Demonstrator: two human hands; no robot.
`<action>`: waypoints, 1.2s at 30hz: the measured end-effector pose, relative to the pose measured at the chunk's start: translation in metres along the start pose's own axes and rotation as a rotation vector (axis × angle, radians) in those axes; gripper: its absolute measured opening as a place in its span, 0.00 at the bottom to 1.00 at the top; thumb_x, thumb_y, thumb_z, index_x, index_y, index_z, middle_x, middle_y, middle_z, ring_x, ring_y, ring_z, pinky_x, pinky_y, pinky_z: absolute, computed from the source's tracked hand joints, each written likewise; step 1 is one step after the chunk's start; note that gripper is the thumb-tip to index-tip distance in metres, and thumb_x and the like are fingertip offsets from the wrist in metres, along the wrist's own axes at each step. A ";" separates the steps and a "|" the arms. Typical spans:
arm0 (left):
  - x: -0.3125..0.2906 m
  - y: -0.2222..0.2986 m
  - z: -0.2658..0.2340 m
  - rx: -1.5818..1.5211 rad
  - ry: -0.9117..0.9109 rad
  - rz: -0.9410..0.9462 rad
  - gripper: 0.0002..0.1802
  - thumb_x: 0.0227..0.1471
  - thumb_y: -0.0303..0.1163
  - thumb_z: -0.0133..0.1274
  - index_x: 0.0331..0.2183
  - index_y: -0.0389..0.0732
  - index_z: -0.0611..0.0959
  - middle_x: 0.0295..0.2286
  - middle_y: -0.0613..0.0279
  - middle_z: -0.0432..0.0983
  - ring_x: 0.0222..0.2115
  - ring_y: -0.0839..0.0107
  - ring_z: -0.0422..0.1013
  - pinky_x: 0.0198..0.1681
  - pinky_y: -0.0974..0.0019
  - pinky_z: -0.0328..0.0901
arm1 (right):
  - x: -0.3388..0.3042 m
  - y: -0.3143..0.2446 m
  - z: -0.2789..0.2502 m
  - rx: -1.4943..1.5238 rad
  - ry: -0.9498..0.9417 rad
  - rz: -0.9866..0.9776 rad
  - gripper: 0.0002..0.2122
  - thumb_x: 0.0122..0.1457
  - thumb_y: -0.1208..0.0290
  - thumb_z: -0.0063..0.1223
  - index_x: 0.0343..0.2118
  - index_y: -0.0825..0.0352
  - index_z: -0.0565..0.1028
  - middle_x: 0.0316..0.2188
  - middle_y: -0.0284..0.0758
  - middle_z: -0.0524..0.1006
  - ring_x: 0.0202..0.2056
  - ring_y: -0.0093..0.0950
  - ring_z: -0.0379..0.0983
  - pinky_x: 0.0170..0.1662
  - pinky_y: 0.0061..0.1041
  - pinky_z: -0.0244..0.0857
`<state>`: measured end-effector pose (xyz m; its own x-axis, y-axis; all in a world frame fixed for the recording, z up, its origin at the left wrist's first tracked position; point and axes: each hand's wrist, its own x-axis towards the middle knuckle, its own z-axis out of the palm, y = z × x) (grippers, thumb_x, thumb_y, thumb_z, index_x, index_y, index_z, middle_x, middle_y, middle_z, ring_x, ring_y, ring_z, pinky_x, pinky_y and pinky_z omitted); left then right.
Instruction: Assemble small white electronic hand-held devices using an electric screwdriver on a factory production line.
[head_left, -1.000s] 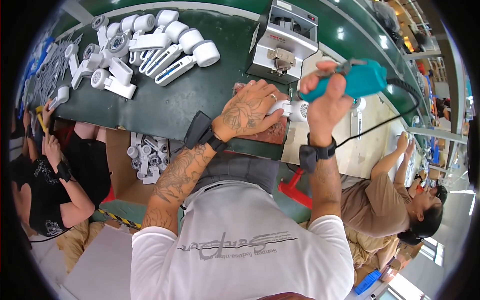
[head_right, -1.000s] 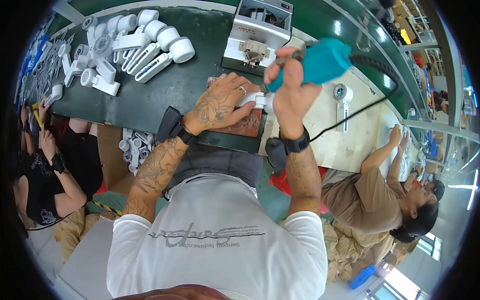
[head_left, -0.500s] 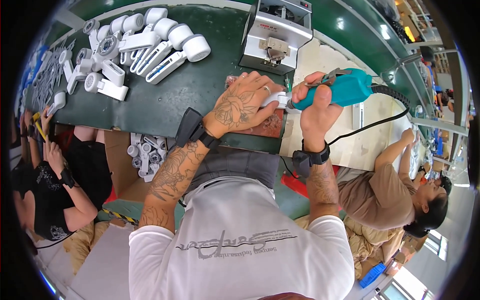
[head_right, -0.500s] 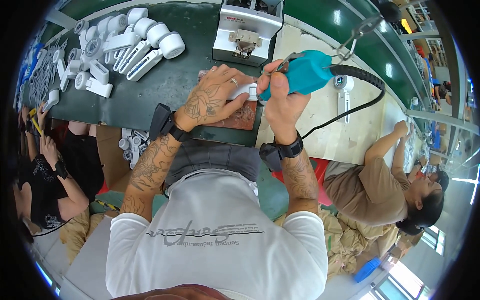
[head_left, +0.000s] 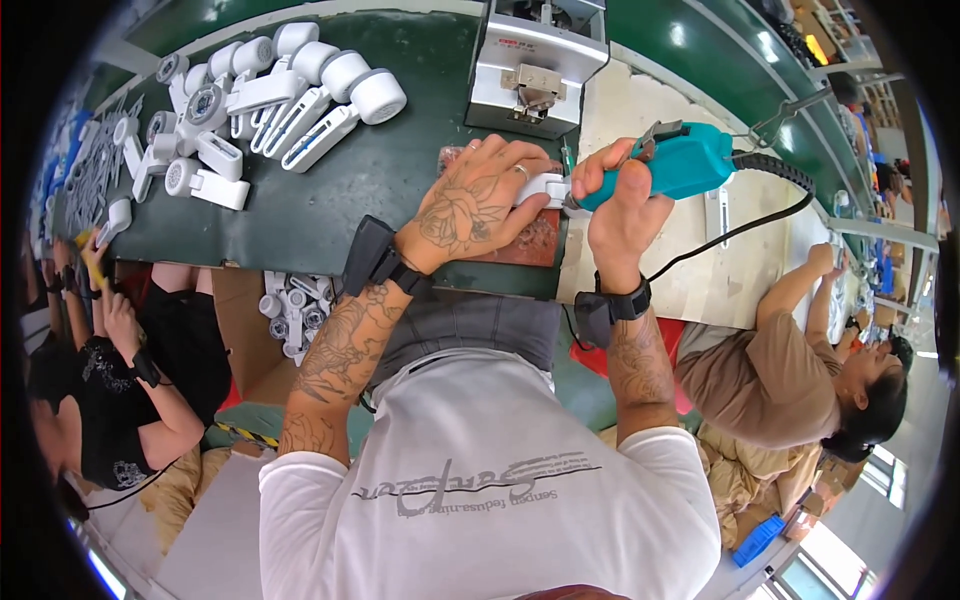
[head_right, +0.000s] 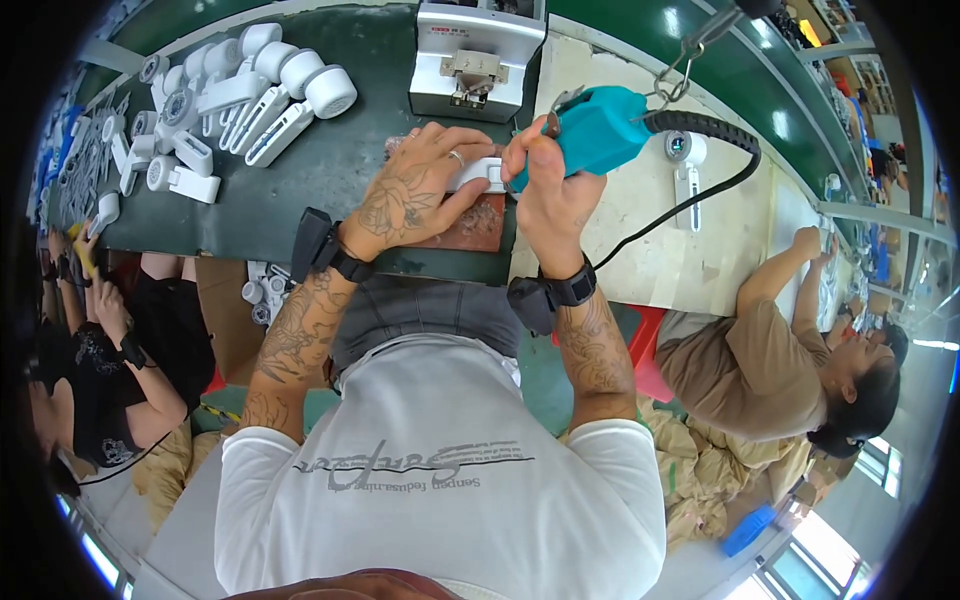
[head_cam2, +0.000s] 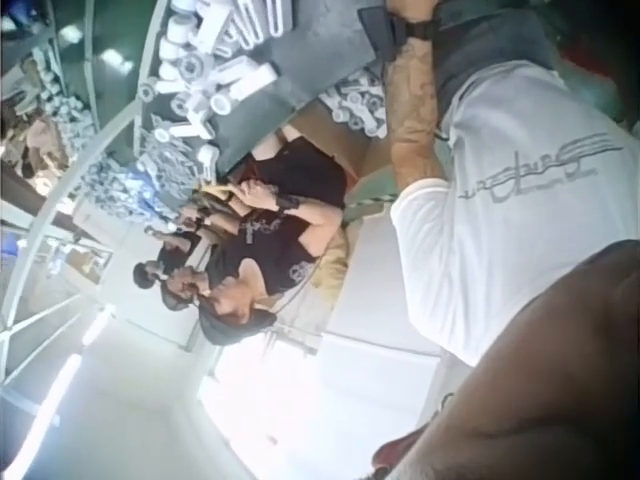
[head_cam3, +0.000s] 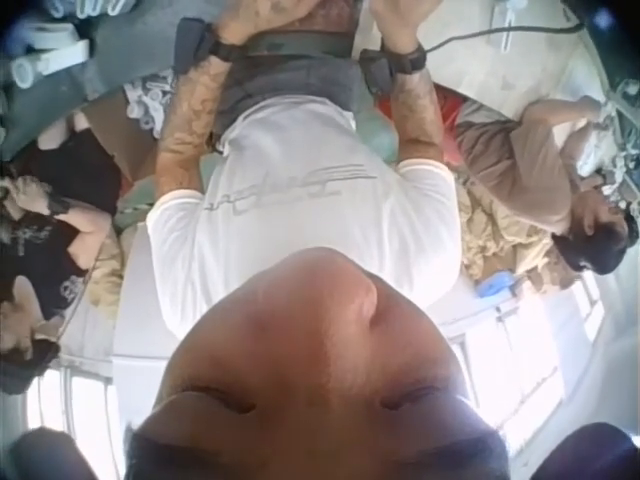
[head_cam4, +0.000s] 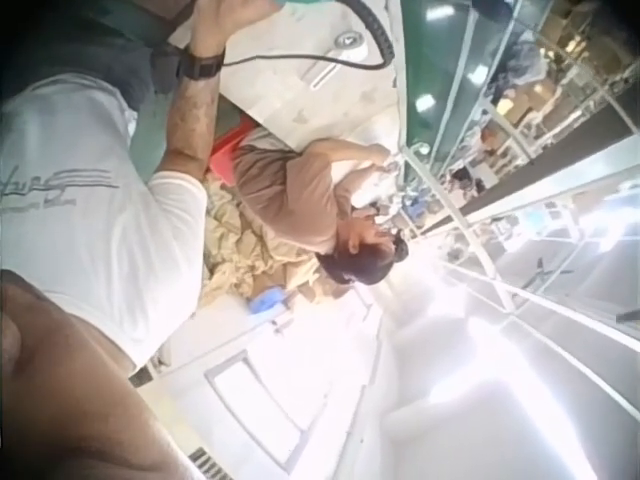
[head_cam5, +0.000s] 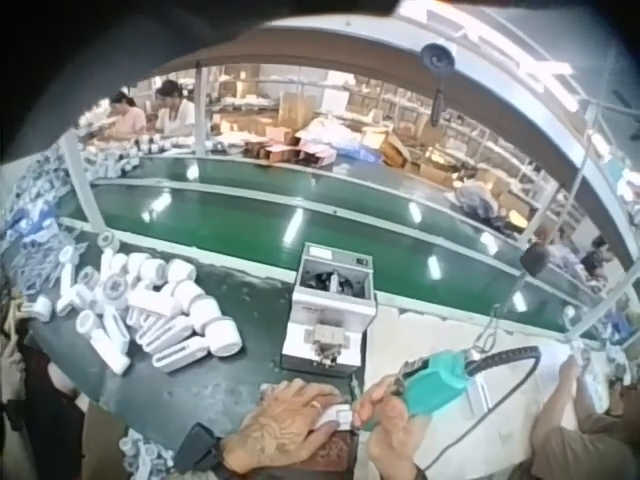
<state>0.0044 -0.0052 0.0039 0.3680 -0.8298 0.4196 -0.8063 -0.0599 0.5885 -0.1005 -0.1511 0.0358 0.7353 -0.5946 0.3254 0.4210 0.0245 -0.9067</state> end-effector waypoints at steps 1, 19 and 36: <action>-0.003 -0.001 -0.003 0.002 0.019 0.009 0.18 0.54 0.36 0.56 0.46 0.42 0.82 0.45 0.61 0.74 0.43 0.57 0.69 0.49 0.53 0.64 | -0.002 0.002 0.001 -0.019 0.015 -0.019 0.25 0.62 0.46 0.59 0.36 0.70 0.70 0.22 0.36 0.72 0.23 0.29 0.70 0.29 0.29 0.65; -0.120 -0.099 -0.209 -0.350 1.165 -0.580 0.22 0.62 0.28 0.56 0.55 0.31 0.72 0.48 0.56 0.75 0.44 0.72 0.73 0.48 0.69 0.69 | -0.084 -0.052 -0.008 -0.007 0.020 -0.050 0.35 0.59 0.32 0.51 0.42 0.69 0.69 0.19 0.31 0.66 0.20 0.24 0.64 0.24 0.24 0.58; 0.058 0.013 -0.089 0.119 0.568 -0.048 0.15 0.56 0.29 0.60 0.46 0.40 0.84 0.42 0.56 0.81 0.42 0.62 0.77 0.48 0.63 0.69 | -0.098 -0.067 -0.021 0.054 0.026 0.244 0.35 0.50 0.43 0.69 0.46 0.75 0.74 0.26 0.34 0.76 0.27 0.25 0.73 0.30 0.24 0.66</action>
<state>0.0565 -0.0045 0.0973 0.5693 -0.3988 0.7189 -0.8172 -0.1791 0.5478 -0.2115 -0.1111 0.0589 0.8050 -0.5862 0.0912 0.2613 0.2123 -0.9416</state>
